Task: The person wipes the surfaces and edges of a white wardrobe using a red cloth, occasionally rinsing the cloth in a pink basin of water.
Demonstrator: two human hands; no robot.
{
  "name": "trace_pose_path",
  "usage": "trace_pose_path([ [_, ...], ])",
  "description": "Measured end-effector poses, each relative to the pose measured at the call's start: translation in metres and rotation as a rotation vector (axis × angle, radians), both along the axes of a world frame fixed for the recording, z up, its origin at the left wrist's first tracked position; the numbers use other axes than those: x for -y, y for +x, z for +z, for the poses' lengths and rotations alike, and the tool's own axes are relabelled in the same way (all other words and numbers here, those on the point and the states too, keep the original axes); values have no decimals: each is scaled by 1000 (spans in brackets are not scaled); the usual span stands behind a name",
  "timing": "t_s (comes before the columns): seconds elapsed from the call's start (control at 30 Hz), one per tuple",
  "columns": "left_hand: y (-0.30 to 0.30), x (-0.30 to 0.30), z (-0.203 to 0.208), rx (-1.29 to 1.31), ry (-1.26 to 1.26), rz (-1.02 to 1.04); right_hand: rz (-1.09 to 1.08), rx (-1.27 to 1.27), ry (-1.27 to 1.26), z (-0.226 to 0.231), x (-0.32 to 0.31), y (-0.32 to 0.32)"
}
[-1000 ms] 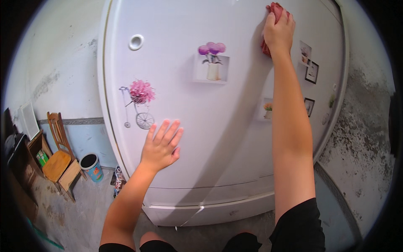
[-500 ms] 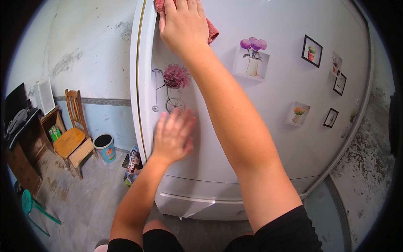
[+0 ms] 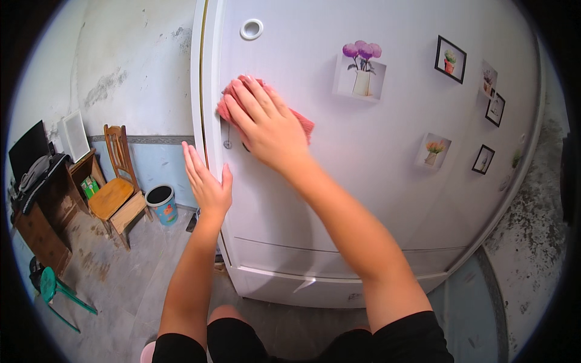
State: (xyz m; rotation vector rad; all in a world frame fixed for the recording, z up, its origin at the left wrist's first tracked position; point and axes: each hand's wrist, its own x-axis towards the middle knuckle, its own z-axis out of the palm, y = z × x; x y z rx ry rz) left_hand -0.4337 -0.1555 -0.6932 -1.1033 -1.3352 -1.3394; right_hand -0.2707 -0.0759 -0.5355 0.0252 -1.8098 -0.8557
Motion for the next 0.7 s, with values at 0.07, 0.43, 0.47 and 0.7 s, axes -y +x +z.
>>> trace_pose_path([
  [0.07, -2, -2, -2, 57, -48, 0, -32, 3, -15, -7, -10, 31],
  [0.43, -7, -10, -16, 125, -62, -29, -221, -823, -68, 140, -92, 208],
  [0.47, -6, -11, -16, 126, -61, -30, -222, -816, -68, 140, -91, 198],
  [0.7, -8, -8, -14, 86, -58, -3, -44, -696, -69, 112, -9, -14],
])
